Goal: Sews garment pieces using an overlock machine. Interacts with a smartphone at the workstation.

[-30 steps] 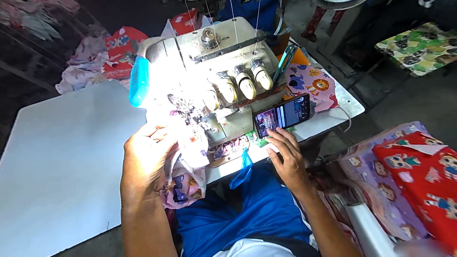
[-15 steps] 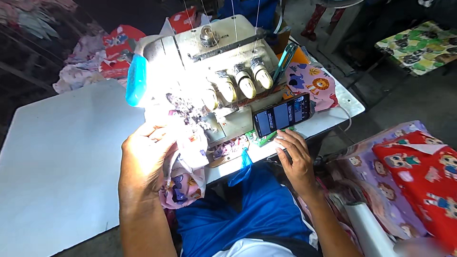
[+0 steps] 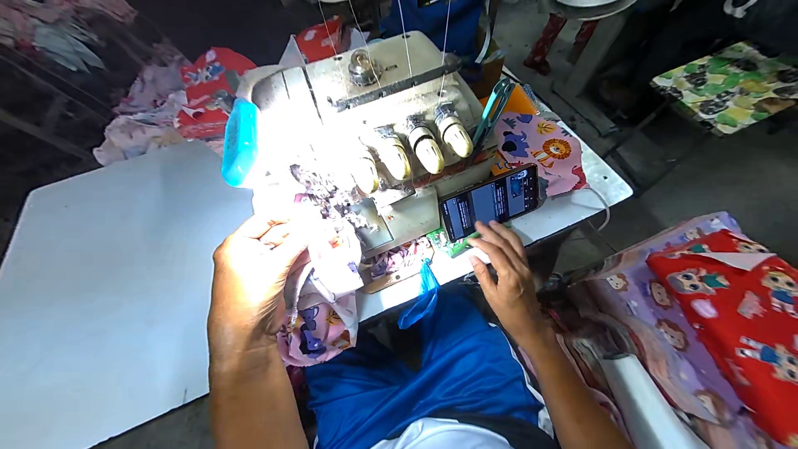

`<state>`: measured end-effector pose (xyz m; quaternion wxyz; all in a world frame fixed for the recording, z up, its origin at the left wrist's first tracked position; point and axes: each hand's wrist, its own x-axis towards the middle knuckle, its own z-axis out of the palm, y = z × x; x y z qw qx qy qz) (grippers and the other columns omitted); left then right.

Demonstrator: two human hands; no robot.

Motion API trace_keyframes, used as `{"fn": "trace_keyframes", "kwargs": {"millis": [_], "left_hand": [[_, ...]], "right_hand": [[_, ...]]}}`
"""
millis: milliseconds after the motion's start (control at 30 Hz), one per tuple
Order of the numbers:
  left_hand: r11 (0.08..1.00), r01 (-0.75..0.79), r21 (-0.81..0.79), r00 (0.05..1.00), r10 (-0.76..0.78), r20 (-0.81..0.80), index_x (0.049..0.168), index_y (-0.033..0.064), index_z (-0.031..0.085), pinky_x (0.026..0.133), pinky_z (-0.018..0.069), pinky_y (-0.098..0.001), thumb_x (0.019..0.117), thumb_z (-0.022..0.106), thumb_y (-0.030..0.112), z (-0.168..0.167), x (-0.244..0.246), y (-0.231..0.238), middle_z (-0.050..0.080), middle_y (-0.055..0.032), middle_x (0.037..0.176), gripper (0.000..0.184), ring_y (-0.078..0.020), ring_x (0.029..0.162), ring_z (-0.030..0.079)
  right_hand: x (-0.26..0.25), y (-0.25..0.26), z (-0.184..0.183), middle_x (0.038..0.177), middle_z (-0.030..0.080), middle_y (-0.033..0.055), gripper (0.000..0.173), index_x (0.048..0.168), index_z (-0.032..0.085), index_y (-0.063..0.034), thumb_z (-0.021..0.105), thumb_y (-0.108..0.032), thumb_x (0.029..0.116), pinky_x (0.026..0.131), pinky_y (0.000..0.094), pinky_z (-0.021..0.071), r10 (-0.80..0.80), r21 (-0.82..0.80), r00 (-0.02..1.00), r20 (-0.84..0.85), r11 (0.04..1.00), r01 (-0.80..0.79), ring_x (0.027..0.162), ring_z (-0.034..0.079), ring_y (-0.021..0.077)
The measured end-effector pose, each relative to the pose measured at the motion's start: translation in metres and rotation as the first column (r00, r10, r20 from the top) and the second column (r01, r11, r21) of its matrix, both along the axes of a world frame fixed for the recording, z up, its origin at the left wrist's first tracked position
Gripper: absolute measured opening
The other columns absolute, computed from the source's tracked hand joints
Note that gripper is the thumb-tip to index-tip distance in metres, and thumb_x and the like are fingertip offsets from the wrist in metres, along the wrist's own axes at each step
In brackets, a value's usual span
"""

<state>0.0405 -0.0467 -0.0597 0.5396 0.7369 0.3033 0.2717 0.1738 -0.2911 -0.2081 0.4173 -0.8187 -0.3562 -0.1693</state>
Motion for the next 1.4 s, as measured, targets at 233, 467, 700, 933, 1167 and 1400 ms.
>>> {"fn": "trace_keyframes", "kwargs": {"millis": [233,467,700,933,1167,1400], "left_hand": [[1.000,0.012,-0.015,1.000,-0.011,0.006,0.108,0.0121,0.065,0.071,0.0604,-0.0187,0.0955,0.065,-0.001,-0.001,-0.001,0.003,0.073,0.0085,0.090,0.018,-0.0007,0.079,0.071],[1.000,-0.009,-0.016,1.000,0.009,-0.004,0.106,0.0128,0.065,0.069,0.0597,-0.0177,0.0951,0.065,-0.002,0.001,0.000,0.000,0.073,0.0096,0.087,0.018,0.0006,0.076,0.071],[1.000,0.012,-0.003,1.000,-0.012,0.005,0.107,0.0113,0.064,0.070,0.0597,-0.0183,0.0945,0.065,-0.003,-0.001,-0.002,0.002,0.073,0.0082,0.088,0.019,-0.0004,0.078,0.071],[1.000,0.028,0.009,1.000,-0.029,0.005,0.106,0.0117,0.064,0.069,0.0600,-0.0189,0.0935,0.068,-0.002,-0.002,-0.003,0.002,0.072,0.0078,0.087,0.019,-0.0003,0.078,0.071],[1.000,0.028,-0.005,1.000,-0.028,0.000,0.108,0.0109,0.065,0.068,0.0598,-0.0186,0.0938,0.068,-0.001,0.000,-0.003,0.001,0.073,0.0065,0.088,0.019,-0.0012,0.076,0.071],[0.999,0.033,-0.008,0.999,-0.033,0.003,0.108,0.0115,0.064,0.066,0.0585,-0.0176,0.0940,0.068,-0.001,-0.001,-0.004,0.002,0.073,0.0075,0.086,0.019,0.0003,0.073,0.069]], "right_hand": [[-0.016,0.009,-0.002,0.131,0.069,0.0071,0.024,0.113,0.077,-0.0071,0.060,-0.019,0.1023,0.118,0.0459,0.0389,0.147,0.069,0.989,-0.008,0.987,-0.146,0.136,0.054,0.0286],[-0.012,-0.004,0.001,0.102,0.072,0.0108,0.019,0.104,0.079,-0.0041,0.062,-0.001,0.0961,0.095,0.0287,0.0529,0.010,0.119,1.000,0.009,0.993,-0.011,0.102,0.067,0.0203],[-0.001,-0.015,0.004,0.095,0.074,0.0121,0.017,0.101,0.079,-0.0025,0.063,-0.007,0.0976,0.089,0.0323,0.0544,-0.094,0.115,0.995,0.013,0.989,0.092,0.095,0.069,0.0231],[0.021,-0.020,0.004,0.138,0.063,0.0179,0.029,0.120,0.073,-0.0017,0.053,-0.014,0.1036,0.114,0.0506,0.0409,-0.176,-0.052,0.984,0.022,0.983,0.177,0.135,0.054,0.0390],[0.001,0.005,0.004,0.133,0.067,0.0143,0.026,0.116,0.075,-0.0028,0.058,-0.016,0.1015,0.114,0.0470,0.0429,0.001,0.008,1.000,0.010,1.000,-0.001,0.133,0.056,0.0343],[-0.020,0.014,0.002,0.112,0.075,0.0094,0.018,0.105,0.078,-0.0048,0.062,-0.013,0.1001,0.106,0.0382,0.0493,0.171,0.082,0.984,0.047,0.981,-0.175,0.115,0.067,0.0250]]}}
